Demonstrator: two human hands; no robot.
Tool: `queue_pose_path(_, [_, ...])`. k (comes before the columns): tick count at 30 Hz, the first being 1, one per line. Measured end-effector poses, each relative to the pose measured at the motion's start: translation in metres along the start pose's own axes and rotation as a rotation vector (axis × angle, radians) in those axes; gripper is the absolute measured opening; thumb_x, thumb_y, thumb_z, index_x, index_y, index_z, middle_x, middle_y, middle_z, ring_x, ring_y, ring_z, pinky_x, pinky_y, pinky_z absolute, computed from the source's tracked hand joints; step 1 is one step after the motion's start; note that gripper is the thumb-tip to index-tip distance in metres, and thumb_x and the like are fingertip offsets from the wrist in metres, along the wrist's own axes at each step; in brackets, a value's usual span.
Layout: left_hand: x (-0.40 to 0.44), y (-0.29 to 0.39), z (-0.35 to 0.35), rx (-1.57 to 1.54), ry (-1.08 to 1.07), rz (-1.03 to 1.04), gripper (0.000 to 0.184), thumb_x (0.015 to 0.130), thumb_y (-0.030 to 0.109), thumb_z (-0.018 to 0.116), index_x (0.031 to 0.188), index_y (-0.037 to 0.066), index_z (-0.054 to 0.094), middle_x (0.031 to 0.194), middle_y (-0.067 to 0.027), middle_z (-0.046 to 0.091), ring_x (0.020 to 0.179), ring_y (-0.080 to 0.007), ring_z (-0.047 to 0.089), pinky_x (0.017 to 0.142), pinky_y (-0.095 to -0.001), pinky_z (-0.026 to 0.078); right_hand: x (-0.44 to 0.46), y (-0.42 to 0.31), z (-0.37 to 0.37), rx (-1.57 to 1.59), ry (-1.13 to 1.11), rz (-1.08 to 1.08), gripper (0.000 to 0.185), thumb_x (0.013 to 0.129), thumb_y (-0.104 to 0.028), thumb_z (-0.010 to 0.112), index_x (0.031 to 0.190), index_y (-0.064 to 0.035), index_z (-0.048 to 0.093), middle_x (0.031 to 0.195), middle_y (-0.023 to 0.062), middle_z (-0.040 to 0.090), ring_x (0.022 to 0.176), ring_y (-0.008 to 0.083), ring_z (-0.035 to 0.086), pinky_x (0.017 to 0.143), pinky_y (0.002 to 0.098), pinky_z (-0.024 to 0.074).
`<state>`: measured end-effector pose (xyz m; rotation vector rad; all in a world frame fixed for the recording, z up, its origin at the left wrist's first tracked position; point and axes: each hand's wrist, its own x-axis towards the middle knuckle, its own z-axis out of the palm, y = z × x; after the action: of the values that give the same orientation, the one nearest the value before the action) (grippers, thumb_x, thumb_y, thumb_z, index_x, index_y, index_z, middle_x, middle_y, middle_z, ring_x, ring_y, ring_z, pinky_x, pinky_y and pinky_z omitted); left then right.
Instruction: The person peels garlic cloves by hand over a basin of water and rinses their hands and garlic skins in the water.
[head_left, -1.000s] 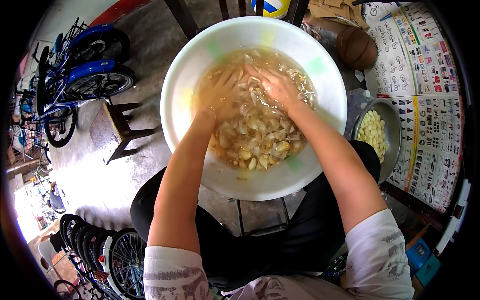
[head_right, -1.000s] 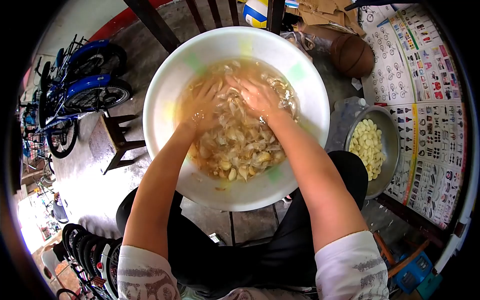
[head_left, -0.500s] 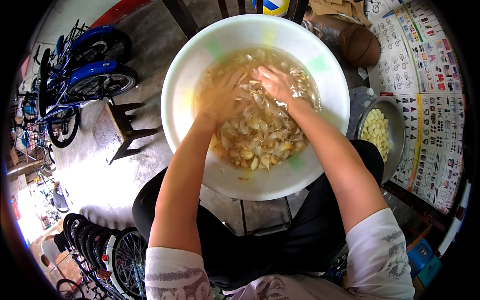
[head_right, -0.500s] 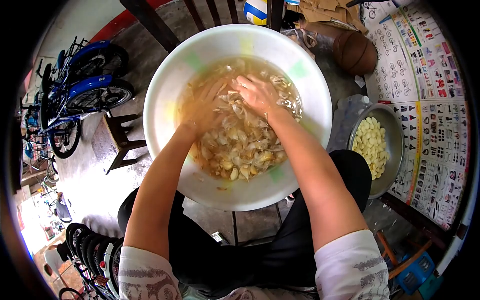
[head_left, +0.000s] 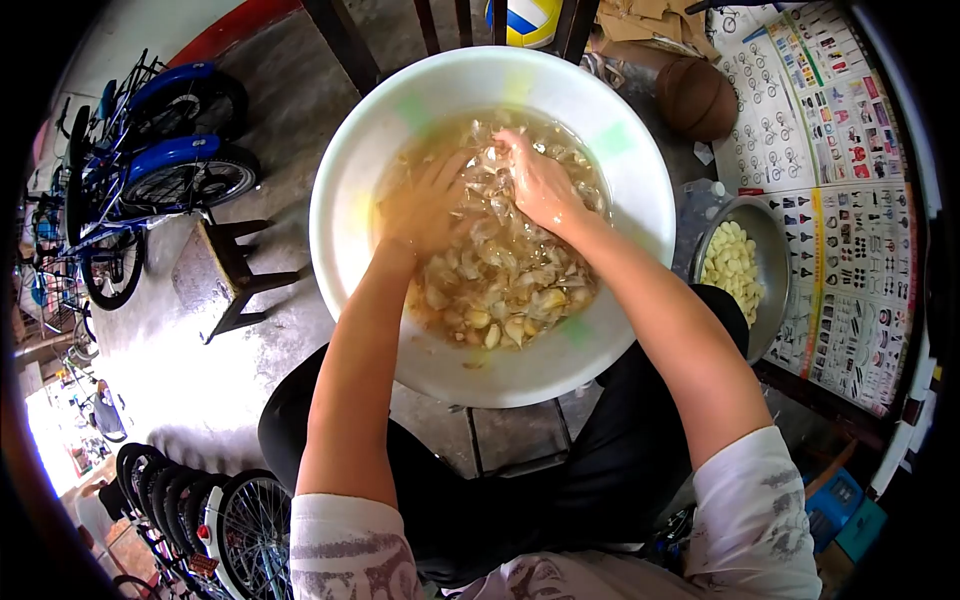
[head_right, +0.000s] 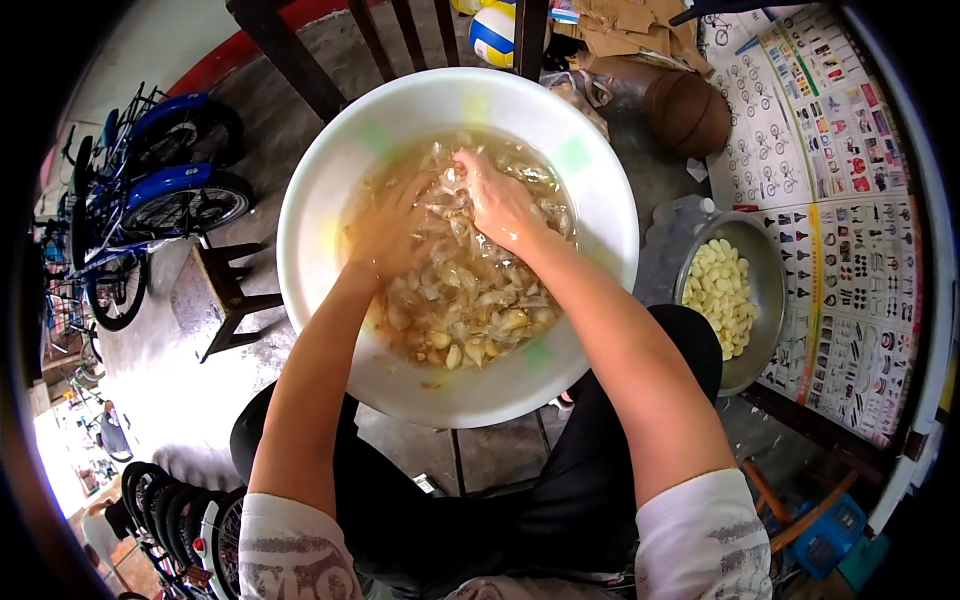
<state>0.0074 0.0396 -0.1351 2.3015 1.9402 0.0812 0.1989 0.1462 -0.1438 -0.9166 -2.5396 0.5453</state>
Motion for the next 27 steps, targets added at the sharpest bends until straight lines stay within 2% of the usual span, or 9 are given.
queue_pose_path(1, [0.000,0.000,-0.003,0.078,-0.043,-0.010,0.073,0.090,0.051,0.053,0.151,0.016,0.033,0.158,-0.0051,0.027,0.145,-0.0263,0.025,0.116,-0.0584,0.019,0.002,-0.005,-0.006,0.210,-0.038,0.173,0.052,0.087,0.002,0.055,0.136,-0.0065,0.039,0.115,0.0213,0.062,0.096,0.0407,0.064,0.076,0.0453,0.0546])
queue_pose_path(4, [0.000,-0.001,-0.001,-0.014,-0.047,-0.027,0.074,0.090,0.053,0.051,0.152,0.019,0.030,0.159,-0.0035,0.025,0.143,-0.0271,0.030,0.115,-0.0584,0.021,0.014,-0.006,-0.011,0.278,0.202,-0.005,0.030,0.091,-0.002,0.055,0.119,-0.0033,0.046,0.091,0.0214,0.065,0.082,0.0406,0.064,0.067,0.0468,0.0498])
queue_pose_path(5, [-0.001,-0.001,0.000,-0.017,-0.046,-0.026,0.074,0.090,0.053,0.051,0.152,0.019,0.030,0.159,-0.0035,0.025,0.143,-0.0271,0.030,0.115,-0.0584,0.021,0.012,-0.010,-0.032,0.331,-0.011,0.221,0.019,0.092,-0.009,0.061,0.107,-0.0007,0.055,0.074,0.0206,0.062,0.065,0.0360,0.061,0.060,0.0433,0.0464])
queue_pose_path(9, [-0.001,0.002,-0.005,-0.001,-0.022,-0.026,0.072,0.089,0.049,0.052,0.151,0.020,0.031,0.157,-0.0028,0.029,0.140,-0.0277,0.035,0.115,-0.0575,0.023,0.005,-0.018,-0.045,0.363,-0.015,0.242,0.020,0.093,-0.019,0.063,0.089,0.0002,0.067,0.062,0.0186,0.056,0.050,0.0310,0.047,0.052,0.0383,0.0399])
queue_pose_path(16, [-0.002,0.010,-0.037,-0.223,-0.040,0.001,0.061,0.082,0.017,0.065,0.140,0.014,0.045,0.151,-0.0089,0.033,0.138,-0.0333,0.035,0.115,-0.0531,0.026,0.001,-0.015,-0.048,0.392,-0.225,0.241,0.018,0.095,-0.016,0.059,0.097,0.0002,0.068,0.067,0.0177,0.057,0.058,0.0257,0.052,0.059,0.0383,0.0423])
queue_pose_path(20, [-0.006,0.015,-0.055,-0.286,-0.060,-0.039,0.058,0.083,0.016,0.064,0.138,0.012,0.049,0.150,-0.0086,0.034,0.137,-0.0325,0.035,0.114,-0.0504,0.028,0.003,-0.018,-0.051,0.420,-0.218,0.238,0.018,0.095,-0.014,0.058,0.098,0.0013,0.066,0.070,0.0196,0.058,0.062,0.0284,0.055,0.063,0.0406,0.0433])
queue_pose_path(23, [-0.002,0.024,-0.073,-0.162,0.062,-0.112,0.048,0.084,0.012,0.065,0.131,0.009,0.057,0.136,-0.0128,0.050,0.126,-0.0289,0.050,0.104,-0.0439,0.042,0.006,-0.016,-0.051,0.384,-0.313,0.313,0.017,0.094,-0.010,0.056,0.098,0.0037,0.065,0.074,0.0237,0.061,0.069,0.0336,0.061,0.067,0.0425,0.0461])
queue_pose_path(25, [0.012,0.022,-0.077,-0.750,0.145,-0.258,0.040,0.084,0.008,0.069,0.124,0.006,0.063,0.112,-0.0155,0.064,0.102,-0.0234,0.065,0.085,-0.0359,0.053,0.008,-0.024,-0.057,0.430,-0.278,0.272,0.018,0.092,-0.006,0.053,0.099,0.0061,0.064,0.082,0.0268,0.064,0.081,0.0369,0.066,0.073,0.0431,0.0481])
queue_pose_path(27, [0.019,0.023,-0.083,-0.864,0.139,-0.284,0.036,0.083,0.008,0.071,0.118,0.003,0.066,0.102,-0.0148,0.066,0.091,-0.0205,0.067,0.079,-0.0333,0.054,0.014,-0.032,-0.063,0.475,-0.302,0.280,0.019,0.092,-0.006,0.052,0.100,0.0073,0.063,0.087,0.0273,0.065,0.086,0.0371,0.066,0.076,0.0431,0.0482])
